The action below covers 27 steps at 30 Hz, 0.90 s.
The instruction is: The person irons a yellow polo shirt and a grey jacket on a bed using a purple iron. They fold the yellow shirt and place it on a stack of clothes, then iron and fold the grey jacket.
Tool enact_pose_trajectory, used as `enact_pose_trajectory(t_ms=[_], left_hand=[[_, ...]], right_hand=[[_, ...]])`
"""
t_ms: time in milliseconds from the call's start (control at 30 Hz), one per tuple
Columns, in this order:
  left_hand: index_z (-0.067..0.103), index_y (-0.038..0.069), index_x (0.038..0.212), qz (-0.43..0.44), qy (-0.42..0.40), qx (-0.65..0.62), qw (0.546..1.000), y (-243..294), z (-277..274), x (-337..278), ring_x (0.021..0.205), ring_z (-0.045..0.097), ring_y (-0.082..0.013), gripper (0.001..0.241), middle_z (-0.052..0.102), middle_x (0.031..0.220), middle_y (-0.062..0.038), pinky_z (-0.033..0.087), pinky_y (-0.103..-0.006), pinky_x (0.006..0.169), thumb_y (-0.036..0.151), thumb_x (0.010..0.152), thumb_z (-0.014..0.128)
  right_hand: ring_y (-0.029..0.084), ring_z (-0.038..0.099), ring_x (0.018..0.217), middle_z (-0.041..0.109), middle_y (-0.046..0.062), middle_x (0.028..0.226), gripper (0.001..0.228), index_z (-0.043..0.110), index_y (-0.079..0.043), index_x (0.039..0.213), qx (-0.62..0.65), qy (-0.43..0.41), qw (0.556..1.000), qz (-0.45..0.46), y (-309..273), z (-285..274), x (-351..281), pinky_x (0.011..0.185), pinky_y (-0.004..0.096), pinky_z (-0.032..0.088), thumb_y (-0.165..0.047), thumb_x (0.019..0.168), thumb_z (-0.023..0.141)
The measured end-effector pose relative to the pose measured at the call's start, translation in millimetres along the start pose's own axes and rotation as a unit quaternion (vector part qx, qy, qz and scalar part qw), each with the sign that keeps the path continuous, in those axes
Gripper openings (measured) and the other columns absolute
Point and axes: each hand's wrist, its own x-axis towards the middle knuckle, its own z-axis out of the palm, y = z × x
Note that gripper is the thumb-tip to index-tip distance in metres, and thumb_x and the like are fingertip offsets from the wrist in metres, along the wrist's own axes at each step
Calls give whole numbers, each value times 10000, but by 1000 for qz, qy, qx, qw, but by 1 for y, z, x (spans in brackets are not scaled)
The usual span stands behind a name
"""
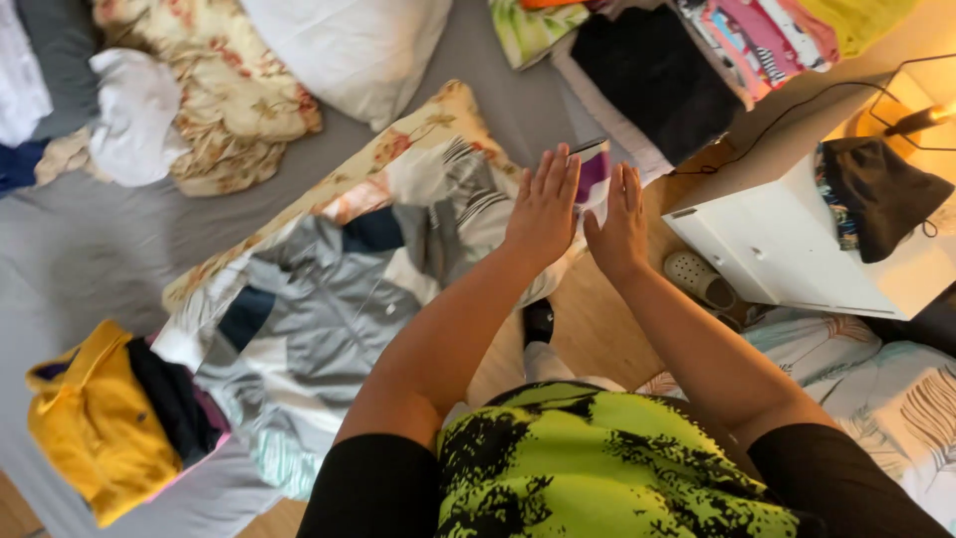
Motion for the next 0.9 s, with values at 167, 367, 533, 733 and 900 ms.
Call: enact_pose_trajectory(t_ms=[167,367,533,733,900], left_hand=[[216,80,1646,-39,20,-98,994,3,54,55,1466,395,-462,849,329,1619,-234,378,-626,1144,191,926,652],[418,122,1541,-85,60,-186,977,13,52,54,1255,634,-416,716,548,1411,-170,556,-511,994,211,883,685],[450,249,1544,-149,59,-262,952,12,-16,8,1280,632,-328,633,598,1399,-64,541,-465,1004,381,958,649],[491,82,1508,-185,140,-509,829,-16,-70,-111,1153,680,-373,480,639,1325,-194,591,-454,903,198,1056,600],[590,32,1398,-271,289,-395,829,-97,-69,-231,1100,656,-398,360,622,1269,-245,587,-453,850,132,1053,568]], right_hand=[[440,500,1343,505,255,1420,820,471,7,1494,54,-41,996,50,84,61,3,1088,508,460,-213,779,808],[311,576,1305,625,105,1316,532,583,-168,1389,262,-154,940,154,121,70,0,1019,482,520,-339,917,759],[278,640,1222,672,113,1218,478,594,-165,1340,320,-189,918,135,50,-35,-30,1018,468,506,-469,981,683],[212,690,814,709,132,906,411,563,-57,1336,423,-317,841,117,-11,-56,-60,675,356,571,-347,1044,570],[287,573,1271,582,232,1423,679,525,42,1461,513,-438,733,85,-124,-21,-103,1048,472,494,-18,837,787]])
